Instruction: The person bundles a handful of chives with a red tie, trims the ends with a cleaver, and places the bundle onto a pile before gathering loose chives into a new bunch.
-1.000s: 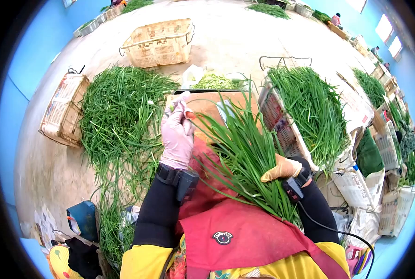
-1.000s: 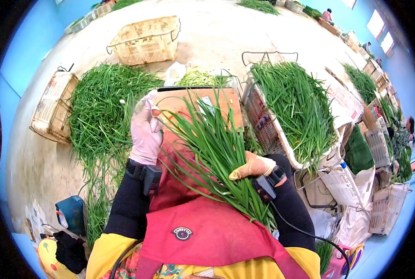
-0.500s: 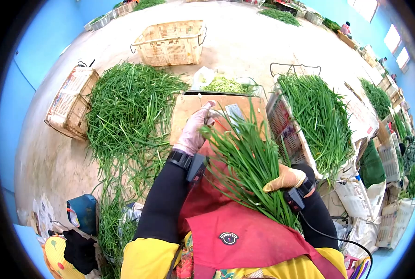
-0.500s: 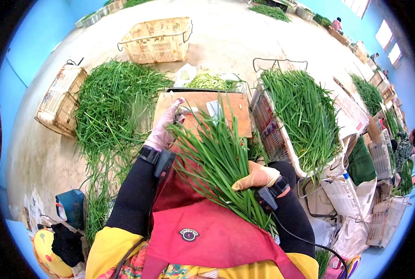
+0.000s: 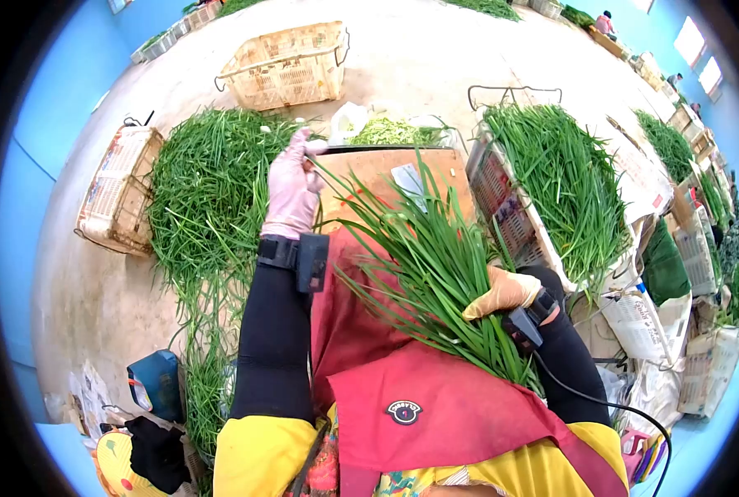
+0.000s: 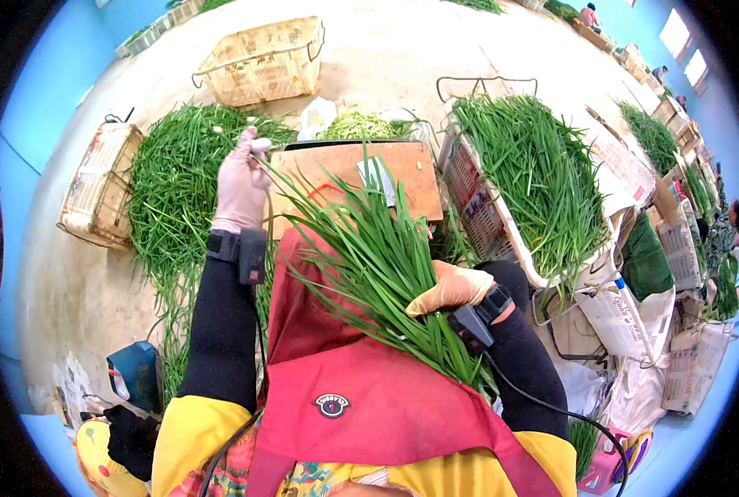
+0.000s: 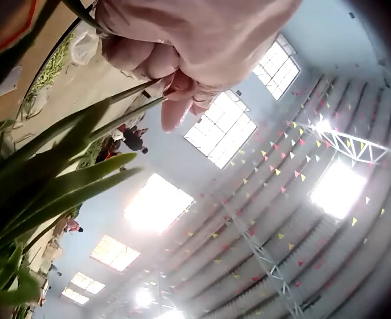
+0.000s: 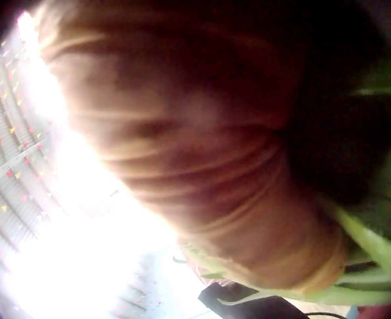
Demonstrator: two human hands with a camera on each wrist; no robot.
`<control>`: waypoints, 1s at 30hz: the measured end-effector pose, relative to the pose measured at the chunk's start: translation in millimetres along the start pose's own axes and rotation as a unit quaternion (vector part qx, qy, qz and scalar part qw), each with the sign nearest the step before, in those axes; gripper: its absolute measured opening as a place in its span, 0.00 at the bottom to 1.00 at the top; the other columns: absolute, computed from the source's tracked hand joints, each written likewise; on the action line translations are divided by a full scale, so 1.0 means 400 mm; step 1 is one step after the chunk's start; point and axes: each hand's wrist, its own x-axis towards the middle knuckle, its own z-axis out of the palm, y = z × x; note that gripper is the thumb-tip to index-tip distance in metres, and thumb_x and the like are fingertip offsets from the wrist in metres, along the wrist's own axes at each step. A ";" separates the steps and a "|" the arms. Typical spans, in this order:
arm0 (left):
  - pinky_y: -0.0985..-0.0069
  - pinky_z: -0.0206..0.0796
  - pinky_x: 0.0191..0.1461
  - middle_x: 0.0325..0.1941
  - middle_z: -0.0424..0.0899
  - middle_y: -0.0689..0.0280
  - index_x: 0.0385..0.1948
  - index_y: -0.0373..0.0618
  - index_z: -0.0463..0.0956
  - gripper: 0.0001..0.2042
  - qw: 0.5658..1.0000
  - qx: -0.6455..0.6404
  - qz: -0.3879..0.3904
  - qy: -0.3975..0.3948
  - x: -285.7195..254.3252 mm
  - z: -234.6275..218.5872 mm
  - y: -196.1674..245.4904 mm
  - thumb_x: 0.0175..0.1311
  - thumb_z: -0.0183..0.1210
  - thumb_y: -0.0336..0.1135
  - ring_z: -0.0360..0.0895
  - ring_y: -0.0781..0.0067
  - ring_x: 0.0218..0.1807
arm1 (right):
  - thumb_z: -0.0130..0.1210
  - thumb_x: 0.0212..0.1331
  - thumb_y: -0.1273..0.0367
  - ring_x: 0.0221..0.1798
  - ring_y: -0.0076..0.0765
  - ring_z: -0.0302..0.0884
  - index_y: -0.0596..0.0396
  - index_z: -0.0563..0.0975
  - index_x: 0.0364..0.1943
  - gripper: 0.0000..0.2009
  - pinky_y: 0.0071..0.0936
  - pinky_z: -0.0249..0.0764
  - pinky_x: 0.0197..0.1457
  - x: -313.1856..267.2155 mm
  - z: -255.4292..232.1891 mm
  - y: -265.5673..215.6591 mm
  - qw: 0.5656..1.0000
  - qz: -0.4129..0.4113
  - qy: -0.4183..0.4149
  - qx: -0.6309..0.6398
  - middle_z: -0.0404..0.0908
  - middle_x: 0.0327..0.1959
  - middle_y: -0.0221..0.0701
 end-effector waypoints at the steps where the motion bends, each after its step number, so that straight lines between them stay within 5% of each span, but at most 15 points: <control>1: 0.84 0.47 0.19 0.19 0.62 0.78 0.29 0.43 0.79 0.13 1.000 0.008 0.012 0.021 0.004 -0.007 0.019 0.64 0.62 0.45 0.55 0.87 0.16 | 0.71 0.46 0.71 0.50 0.26 0.76 0.58 0.71 0.59 0.32 0.28 0.73 0.55 -0.001 0.004 -0.004 0.999 0.008 0.009 -0.033 0.80 0.51 0.30; 6: 0.84 0.45 0.14 0.17 0.61 0.77 0.29 0.37 0.79 0.17 0.996 0.006 0.060 0.059 0.073 -0.085 0.113 0.65 0.61 0.46 0.52 0.86 0.12 | 0.76 0.40 0.67 0.52 0.29 0.76 0.59 0.70 0.60 0.38 0.30 0.72 0.57 0.027 -0.019 0.064 0.999 0.043 0.006 -0.016 0.79 0.52 0.34; 10: 0.86 0.51 0.16 0.20 0.67 0.74 0.37 0.39 0.80 0.17 0.981 0.043 0.161 0.102 0.078 -0.113 0.215 0.68 0.57 0.46 0.56 0.86 0.14 | 0.75 0.40 0.69 0.55 0.31 0.75 0.60 0.68 0.61 0.39 0.31 0.70 0.60 0.035 -0.023 0.088 1.000 0.009 -0.004 0.030 0.78 0.54 0.35; 13: 0.83 0.53 0.15 0.23 0.72 0.71 0.40 0.41 0.79 0.17 0.981 0.061 0.172 0.060 0.141 -0.226 0.304 0.69 0.55 0.48 0.57 0.84 0.14 | 0.74 0.41 0.70 0.55 0.31 0.74 0.60 0.67 0.62 0.40 0.31 0.69 0.60 0.031 -0.014 0.071 0.999 0.005 -0.011 0.044 0.78 0.55 0.34; 16: 0.82 0.54 0.16 0.21 0.69 0.72 0.42 0.40 0.78 0.16 0.970 0.071 0.204 0.114 0.134 -0.239 0.388 0.70 0.53 0.46 0.56 0.83 0.14 | 0.74 0.41 0.71 0.54 0.30 0.75 0.60 0.67 0.62 0.39 0.31 0.69 0.60 0.032 -0.013 0.058 1.000 0.013 -0.002 0.015 0.78 0.54 0.33; 19: 0.83 0.54 0.15 0.21 0.62 0.73 0.44 0.40 0.77 0.19 0.970 0.112 0.199 0.082 0.183 -0.352 0.475 0.71 0.50 0.49 0.58 0.83 0.15 | 0.74 0.41 0.70 0.52 0.28 0.75 0.59 0.69 0.61 0.38 0.29 0.70 0.58 0.041 -0.023 0.065 1.000 0.002 -0.005 0.014 0.79 0.52 0.32; 22: 0.83 0.55 0.15 0.27 0.65 0.71 0.50 0.43 0.75 0.19 0.960 0.138 0.217 0.107 0.241 -0.486 0.594 0.73 0.46 0.49 0.62 0.80 0.17 | 0.74 0.42 0.70 0.50 0.26 0.75 0.59 0.71 0.60 0.36 0.28 0.71 0.56 0.046 -0.050 0.100 1.000 -0.001 0.011 -0.018 0.80 0.51 0.31; 23: 0.79 0.59 0.18 0.25 0.66 0.68 0.53 0.42 0.73 0.21 0.960 0.085 0.238 0.123 0.241 -0.489 0.622 0.74 0.43 0.50 0.64 0.77 0.18 | 0.74 0.42 0.70 0.50 0.26 0.75 0.59 0.71 0.60 0.36 0.28 0.71 0.56 0.047 -0.054 0.100 1.000 0.001 0.013 -0.016 0.80 0.51 0.31; 24: 0.73 0.63 0.22 0.25 0.70 0.65 0.55 0.45 0.72 0.23 0.962 0.161 0.219 0.031 0.285 -0.615 0.691 0.75 0.38 0.52 0.65 0.74 0.20 | 0.74 0.42 0.70 0.50 0.26 0.75 0.59 0.70 0.59 0.36 0.28 0.71 0.56 0.048 -0.055 0.099 1.000 -0.001 0.016 -0.016 0.80 0.51 0.31; 26: 0.59 0.70 0.40 0.32 0.77 0.59 0.57 0.51 0.72 0.25 0.949 0.152 0.236 0.147 0.240 -0.554 0.732 0.74 0.32 0.54 0.74 0.60 0.35 | 0.74 0.42 0.69 0.50 0.27 0.75 0.59 0.70 0.59 0.36 0.29 0.71 0.56 0.047 -0.052 0.098 1.000 -0.010 0.022 -0.003 0.80 0.50 0.32; 27: 0.61 0.67 0.53 0.38 0.80 0.55 0.54 0.49 0.74 0.25 0.958 0.122 0.194 0.172 0.238 -0.563 0.779 0.74 0.32 0.53 0.74 0.57 0.47 | 0.74 0.42 0.69 0.50 0.27 0.75 0.59 0.70 0.59 0.36 0.29 0.71 0.56 0.047 -0.053 0.094 1.000 -0.008 0.029 -0.001 0.80 0.50 0.32; 30: 0.64 0.67 0.52 0.39 0.80 0.56 0.54 0.47 0.74 0.23 0.937 0.138 0.252 0.197 0.285 -0.739 0.929 0.72 0.37 0.51 0.74 0.60 0.46 | 0.76 0.38 0.66 0.49 0.30 0.76 0.62 0.69 0.59 0.39 0.28 0.72 0.55 0.046 -0.059 0.101 0.994 0.022 0.090 -0.056 0.80 0.49 0.34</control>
